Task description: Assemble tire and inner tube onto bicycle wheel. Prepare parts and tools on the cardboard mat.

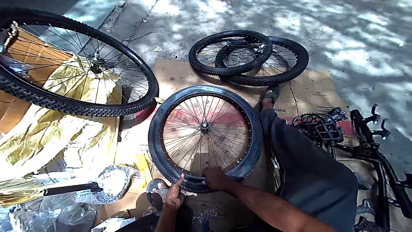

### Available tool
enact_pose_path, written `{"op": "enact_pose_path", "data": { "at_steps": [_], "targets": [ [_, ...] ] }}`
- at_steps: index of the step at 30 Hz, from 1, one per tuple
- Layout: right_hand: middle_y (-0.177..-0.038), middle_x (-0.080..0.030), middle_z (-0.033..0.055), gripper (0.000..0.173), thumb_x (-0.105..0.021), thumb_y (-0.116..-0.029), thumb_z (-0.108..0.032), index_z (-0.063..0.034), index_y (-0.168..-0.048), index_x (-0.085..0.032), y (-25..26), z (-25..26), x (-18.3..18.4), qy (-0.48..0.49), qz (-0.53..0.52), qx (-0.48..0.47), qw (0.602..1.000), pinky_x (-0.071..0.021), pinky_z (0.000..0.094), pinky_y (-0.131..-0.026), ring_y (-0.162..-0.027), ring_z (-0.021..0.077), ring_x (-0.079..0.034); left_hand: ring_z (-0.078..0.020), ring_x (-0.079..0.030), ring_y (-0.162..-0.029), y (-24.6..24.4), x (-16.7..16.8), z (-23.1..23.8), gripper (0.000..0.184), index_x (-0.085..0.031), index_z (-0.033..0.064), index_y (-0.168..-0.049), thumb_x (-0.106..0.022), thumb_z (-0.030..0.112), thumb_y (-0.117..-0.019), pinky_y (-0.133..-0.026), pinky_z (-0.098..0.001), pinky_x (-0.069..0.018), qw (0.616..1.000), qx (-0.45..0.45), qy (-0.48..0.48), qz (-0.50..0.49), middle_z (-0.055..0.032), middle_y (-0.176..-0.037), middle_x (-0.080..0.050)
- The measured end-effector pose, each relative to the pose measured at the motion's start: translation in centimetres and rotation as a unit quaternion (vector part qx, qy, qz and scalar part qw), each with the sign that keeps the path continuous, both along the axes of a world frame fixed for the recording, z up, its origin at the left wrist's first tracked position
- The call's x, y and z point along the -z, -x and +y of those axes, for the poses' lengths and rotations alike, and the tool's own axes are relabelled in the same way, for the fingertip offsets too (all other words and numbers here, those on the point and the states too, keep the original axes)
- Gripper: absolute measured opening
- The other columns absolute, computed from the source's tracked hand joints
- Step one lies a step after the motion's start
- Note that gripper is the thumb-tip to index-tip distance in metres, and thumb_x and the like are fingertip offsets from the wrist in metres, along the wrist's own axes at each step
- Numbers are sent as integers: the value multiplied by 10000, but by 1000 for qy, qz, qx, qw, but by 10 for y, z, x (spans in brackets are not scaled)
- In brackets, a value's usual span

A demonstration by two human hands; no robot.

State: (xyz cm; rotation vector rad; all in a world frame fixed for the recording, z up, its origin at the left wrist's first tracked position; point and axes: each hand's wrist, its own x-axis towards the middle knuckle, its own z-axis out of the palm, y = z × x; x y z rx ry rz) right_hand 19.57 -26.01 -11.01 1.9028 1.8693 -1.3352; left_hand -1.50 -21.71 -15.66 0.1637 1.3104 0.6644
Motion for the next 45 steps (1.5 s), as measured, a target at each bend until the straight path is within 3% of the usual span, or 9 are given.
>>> {"op": "enact_pose_path", "data": {
  "at_steps": [6,10,15,23,27,30,32,36,45],
  "targets": [
    [-1244,-627,273,238,-534,-1003,-100,23,-1144,-681,-3,5,-29,-41,-73,-99,992,-447,673,-959,-1168,472,-589,-368,-676,-1098,-9,-15,53,776,-459,31,-1446,-883,184,-813,-902,-565,-583,967,-55,-104,225,-245,-1247,-651],
    [-1311,-626,219,428,-419,-1100,-333,-62,-1385,-587,17,3,-14,-72,31,-52,996,-450,600,-1050,-1262,405,-578,-403,-654,-1111,-20,-19,58,793,-552,-52,-1325,-959,129,-670,-917,-588,-559,940,20,-78,332,-275,-1223,-650],
    [-1263,-656,233,490,-499,-1062,-431,-27,-1318,-607,11,3,13,15,46,-13,999,-465,603,-1041,-1240,400,-607,-339,-726,-982,-14,-10,30,603,-587,-33,-1294,-885,145,-800,-845,-525,-615,976,11,-57,210,-234,-1094,-717],
    [-1181,-682,237,445,-518,-1059,-410,-25,-1237,-652,-18,4,-1,46,-5,-82,996,-478,636,-980,-1172,418,-633,-298,-691,-1070,-5,-3,11,476,-510,86,-1414,-658,268,-999,-871,-498,-589,998,-39,-24,32,-187,-1220,-681],
    [-1177,-657,242,251,-586,-1003,-184,17,-1114,-688,-5,9,-34,-29,-79,-90,992,-501,613,-922,-1129,430,-624,-370,-660,-1120,-7,-20,47,722,-461,45,-1459,-835,228,-869,-921,-563,-567,973,-86,-87,196,-247,-1273,-640],
    [-1236,-648,167,362,-510,-1067,-347,-90,-1269,-665,13,11,-25,-92,-5,-48,995,-519,538,-990,-1193,354,-617,-422,-616,-1171,-16,-34,62,1002,-359,12,-1495,-953,137,-697,-936,-599,-546,954,-13,-77,289,-291,-1323,-584],
    [-1325,-622,202,493,-442,-1088,-439,-83,-1395,-590,22,13,-9,-18,46,-31,998,-474,575,-1052,-1265,377,-587,-424,-634,-1132,-24,-35,57,889,-478,-41,-1391,-962,114,-662,-916,-602,-550,945,15,-55,323,-294,-1256,-621],
    [-1153,-702,183,477,-519,-1040,-508,-98,-1224,-681,17,11,18,26,42,24,998,-495,596,-980,-1140,371,-650,-339,-709,-1003,-16,-16,32,608,-609,14,-1289,-900,152,-773,-851,-544,-592,975,20,-51,217,-211,-1125,-713],
    [-1175,-694,195,421,-579,-1016,-449,-74,-1153,-714,-7,13,-6,31,-76,-90,993,-485,622,-959,-1156,394,-637,-322,-678,-1091,-6,-12,14,557,-506,115,-1431,-731,277,-949,-886,-525,-576,998,-51,-19,45,-187,-1240,-673]
  ]
}}
